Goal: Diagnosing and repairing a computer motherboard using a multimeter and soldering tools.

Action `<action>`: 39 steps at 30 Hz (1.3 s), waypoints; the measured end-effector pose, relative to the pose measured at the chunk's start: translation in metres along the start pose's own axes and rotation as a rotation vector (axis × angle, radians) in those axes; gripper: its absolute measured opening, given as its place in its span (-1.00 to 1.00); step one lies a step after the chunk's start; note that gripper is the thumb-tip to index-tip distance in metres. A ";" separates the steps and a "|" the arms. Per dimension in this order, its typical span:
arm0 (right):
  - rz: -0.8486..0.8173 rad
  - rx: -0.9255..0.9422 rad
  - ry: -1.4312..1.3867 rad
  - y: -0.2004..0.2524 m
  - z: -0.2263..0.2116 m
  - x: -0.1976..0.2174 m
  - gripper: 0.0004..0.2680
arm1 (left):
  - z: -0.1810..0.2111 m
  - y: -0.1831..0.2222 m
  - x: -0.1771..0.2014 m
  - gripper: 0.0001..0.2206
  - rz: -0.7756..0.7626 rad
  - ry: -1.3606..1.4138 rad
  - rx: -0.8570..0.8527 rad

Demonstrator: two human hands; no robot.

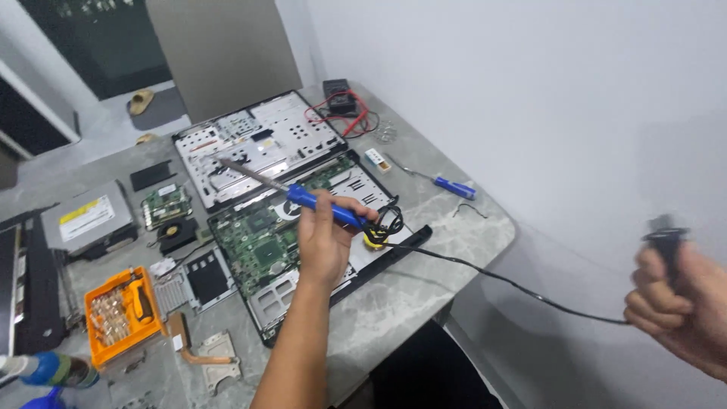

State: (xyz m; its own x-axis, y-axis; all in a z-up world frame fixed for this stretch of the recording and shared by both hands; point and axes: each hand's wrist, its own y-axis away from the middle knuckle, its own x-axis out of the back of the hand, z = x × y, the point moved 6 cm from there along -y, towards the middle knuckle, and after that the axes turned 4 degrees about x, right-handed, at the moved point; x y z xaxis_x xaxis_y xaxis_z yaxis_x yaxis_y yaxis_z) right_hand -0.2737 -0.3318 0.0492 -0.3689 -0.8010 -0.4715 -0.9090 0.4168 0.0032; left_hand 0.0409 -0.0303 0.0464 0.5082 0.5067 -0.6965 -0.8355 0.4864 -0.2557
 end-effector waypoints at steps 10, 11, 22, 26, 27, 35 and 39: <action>0.186 0.714 0.482 0.026 -0.093 -0.084 -0.71 | 0.002 0.001 0.008 -0.81 -0.039 0.304 0.031; 0.185 0.717 0.479 0.026 -0.093 -0.075 -0.71 | 0.004 0.001 0.008 -0.81 -0.041 0.301 0.028; 0.123 0.658 0.251 0.015 -0.071 -0.056 -0.95 | 0.008 0.003 -0.005 -0.77 -0.119 0.314 0.050; -0.020 0.352 0.052 0.028 -0.010 -0.025 -0.72 | 0.008 0.002 0.000 -0.80 -0.128 0.285 0.041; 0.105 0.073 0.084 0.031 0.018 -0.002 -0.70 | 0.007 0.001 0.003 -0.80 -0.113 0.283 0.028; 0.734 -0.679 -0.099 0.130 0.136 0.124 -0.71 | -0.022 0.031 -0.061 -0.83 -0.338 0.247 0.168; 0.746 -0.241 0.036 0.137 0.122 0.154 -0.70 | -0.043 0.047 -0.082 -0.86 -0.490 0.174 0.188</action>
State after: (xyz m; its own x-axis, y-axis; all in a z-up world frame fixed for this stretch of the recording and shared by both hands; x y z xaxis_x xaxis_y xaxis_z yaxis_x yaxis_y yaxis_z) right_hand -0.4318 -0.3456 -0.1309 -0.9010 -0.3610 -0.2406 -0.4338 0.7488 0.5012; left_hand -0.0488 -0.0800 0.0624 0.7728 0.0718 -0.6306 -0.4501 0.7624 -0.4649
